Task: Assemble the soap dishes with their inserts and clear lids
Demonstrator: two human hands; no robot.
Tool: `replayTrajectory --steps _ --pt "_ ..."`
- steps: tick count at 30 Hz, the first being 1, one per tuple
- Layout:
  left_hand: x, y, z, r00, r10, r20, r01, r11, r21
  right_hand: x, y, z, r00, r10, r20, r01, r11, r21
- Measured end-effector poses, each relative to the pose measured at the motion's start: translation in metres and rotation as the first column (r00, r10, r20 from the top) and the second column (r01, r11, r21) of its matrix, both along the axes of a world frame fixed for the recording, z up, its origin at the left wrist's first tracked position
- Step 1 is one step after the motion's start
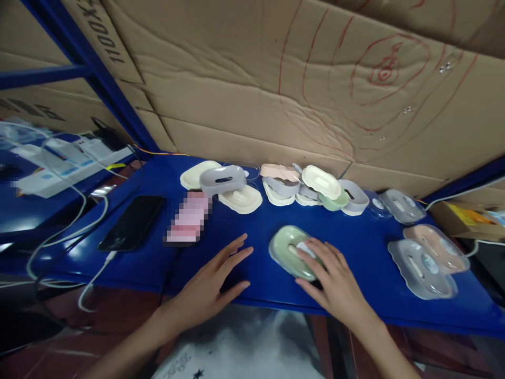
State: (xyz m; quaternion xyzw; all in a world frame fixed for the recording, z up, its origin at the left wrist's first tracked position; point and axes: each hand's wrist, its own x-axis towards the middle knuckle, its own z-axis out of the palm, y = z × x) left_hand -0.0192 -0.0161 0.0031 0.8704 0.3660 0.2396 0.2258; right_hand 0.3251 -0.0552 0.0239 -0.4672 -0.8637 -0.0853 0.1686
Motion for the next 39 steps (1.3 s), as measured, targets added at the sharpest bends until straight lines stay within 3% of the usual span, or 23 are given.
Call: replayTrajectory --steps 5,8,12,16,20,24,28,30,34,36,39 --pt "-0.001 0.000 -0.001 0.999 -0.023 -0.039 0.024 0.999 0.042 0.059 -0.015 0.002 0.943 -0.327 0.059 0.323 0.944 0.068" --pt "0.000 0.001 -0.003 0.998 -0.031 -0.058 0.035 0.997 0.066 0.077 -0.003 0.010 0.885 -0.459 0.079 0.447 0.884 0.138" --pt "0.001 -0.001 -0.001 0.998 -0.029 -0.057 0.036 0.993 0.112 0.070 0.044 0.024 0.877 -0.473 0.081 0.451 0.870 0.199" --pt "-0.006 -0.005 0.014 0.994 -0.028 -0.107 0.051 0.973 0.223 0.054 0.100 0.029 0.852 -0.500 0.155 0.464 0.858 0.220" --pt "-0.017 0.021 0.036 0.974 0.020 -0.227 0.076 0.910 0.408 0.055 0.130 0.024 0.843 -0.521 0.136 0.497 0.850 0.174" --pt "-0.016 0.083 0.050 0.916 0.173 -0.363 0.065 0.827 0.559 0.064 0.130 0.026 0.877 -0.466 -0.117 0.481 0.858 0.181" --pt "-0.002 0.126 0.059 0.861 0.191 -0.472 0.140 0.804 0.578 0.060 0.118 0.037 0.877 -0.345 -0.335 0.426 0.880 0.211" --pt "0.007 0.127 0.062 0.874 0.132 -0.468 0.202 0.778 0.595 0.051 0.110 0.043 0.881 -0.244 -0.405 0.355 0.907 0.226" --pt "0.022 0.103 0.057 0.894 -0.124 -0.430 0.392 0.682 0.617 0.022 0.091 0.045 0.916 -0.023 -0.401 0.124 0.966 0.228" --pt "0.028 0.091 0.050 0.873 -0.232 -0.429 0.469 0.643 0.606 0.005 0.082 0.043 0.931 0.114 -0.345 -0.056 0.983 0.174" --pt "0.033 0.082 0.037 0.846 -0.329 -0.419 0.531 0.587 0.611 -0.015 0.075 0.037 0.925 0.266 -0.271 -0.266 0.963 0.038"
